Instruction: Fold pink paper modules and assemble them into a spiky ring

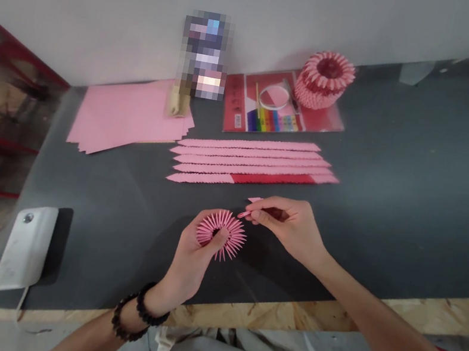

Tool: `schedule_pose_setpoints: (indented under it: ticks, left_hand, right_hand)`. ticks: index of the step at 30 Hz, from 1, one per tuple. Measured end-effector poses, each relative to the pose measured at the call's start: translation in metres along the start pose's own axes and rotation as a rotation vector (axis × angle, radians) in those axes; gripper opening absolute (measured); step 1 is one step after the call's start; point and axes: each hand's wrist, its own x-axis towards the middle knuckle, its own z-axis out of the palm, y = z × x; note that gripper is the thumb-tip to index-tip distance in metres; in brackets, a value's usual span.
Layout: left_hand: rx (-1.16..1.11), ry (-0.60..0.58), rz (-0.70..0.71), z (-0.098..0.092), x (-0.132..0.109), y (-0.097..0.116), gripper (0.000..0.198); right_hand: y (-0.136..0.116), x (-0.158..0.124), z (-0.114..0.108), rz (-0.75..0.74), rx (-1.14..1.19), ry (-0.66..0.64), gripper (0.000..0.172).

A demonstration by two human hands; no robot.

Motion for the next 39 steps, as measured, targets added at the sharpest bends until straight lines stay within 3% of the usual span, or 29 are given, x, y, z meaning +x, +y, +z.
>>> schedule_pose_setpoints:
  ticks: [11, 23, 39]
  left_hand:
    - [-0.013, 0.017, -0.024, 0.001, 0.001, -0.001, 0.033]
    - [0.084, 0.012, 0.05, 0.001, -0.003, 0.003, 0.031]
    - [0.167, -0.016, 0.069, -0.002, -0.003, 0.007, 0.03]
  right_hand:
    - [-0.001, 0.001, 0.001, -0.001, 0.039, 0.003, 0.016]
    - [0.008, -0.002, 0.008, 0.299, 0.239, -0.068, 0.038]
    - [0.005, -0.004, 0.013, 0.281, 0.223, -0.04, 0.037]
